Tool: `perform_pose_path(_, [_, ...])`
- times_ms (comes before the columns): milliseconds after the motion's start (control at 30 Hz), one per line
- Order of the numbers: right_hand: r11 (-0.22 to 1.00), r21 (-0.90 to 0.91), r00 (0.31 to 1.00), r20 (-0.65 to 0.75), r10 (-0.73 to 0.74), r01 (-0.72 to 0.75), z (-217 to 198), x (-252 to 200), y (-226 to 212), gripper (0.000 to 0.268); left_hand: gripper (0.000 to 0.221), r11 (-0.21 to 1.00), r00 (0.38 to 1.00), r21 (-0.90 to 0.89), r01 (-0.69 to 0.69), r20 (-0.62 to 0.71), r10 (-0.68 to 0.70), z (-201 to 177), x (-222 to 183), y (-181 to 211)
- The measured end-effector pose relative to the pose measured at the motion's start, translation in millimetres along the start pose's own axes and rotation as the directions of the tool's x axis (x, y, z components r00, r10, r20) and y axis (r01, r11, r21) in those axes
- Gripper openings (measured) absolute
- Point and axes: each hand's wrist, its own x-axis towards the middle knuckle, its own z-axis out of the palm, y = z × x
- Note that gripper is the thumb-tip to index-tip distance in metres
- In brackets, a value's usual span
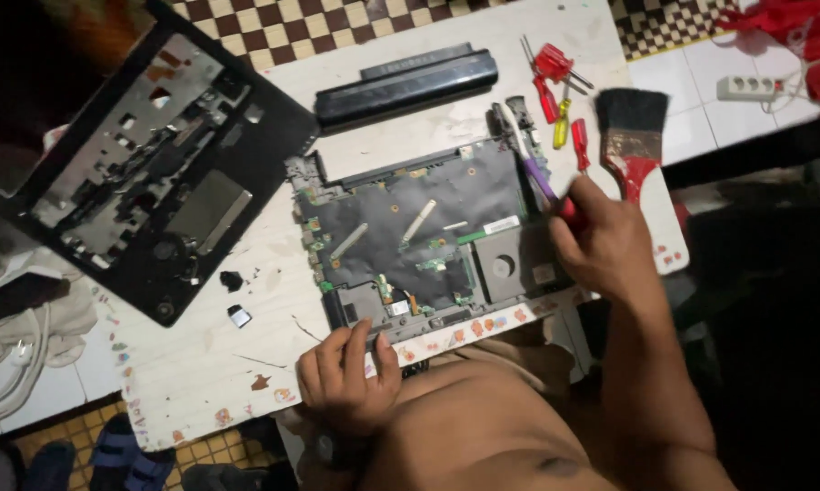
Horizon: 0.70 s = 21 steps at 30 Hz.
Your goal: Connecting internal ribbon cables and cleaning components during the assembly or repair of a laptop.
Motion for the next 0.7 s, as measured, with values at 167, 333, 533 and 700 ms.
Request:
perform_pose_path(167, [0.986,0.153,0.991,-0.102,0.084,-0.068,-13.2,-16.5,-3.0,0.029,0.03,1.0,1.0,-0.013,0.003,0.022,-0.003,-5.7,4.1,1.1])
perform_pose_path(333, [0.986,0.165,0.999,-0.03,0.023,-0.018,-7.4,-11.9,-5.2,0.019,0.032,1.0,1.0,0.023,-0.011,0.02,0.01,-4.1,8.8,-3.5])
perform_pose_path(533, [0.96,0.257,0.991,-0.101,-0.083,0.106,-8.9,-21.5,-36.8,0.02,0.033,0.998,0.998,-0.032,-0.057,-0.04,0.056,-6.7,10.6,-6.9])
perform_pose_path(700, [0.884,0.075,0.869,0.166,-0.467,0.461,20.3,-3.5,-83.4,0.016,0.031,0.998,0.997,-0.02,-0.052,-0.055,0.05,-3.0,7.6,-8.3])
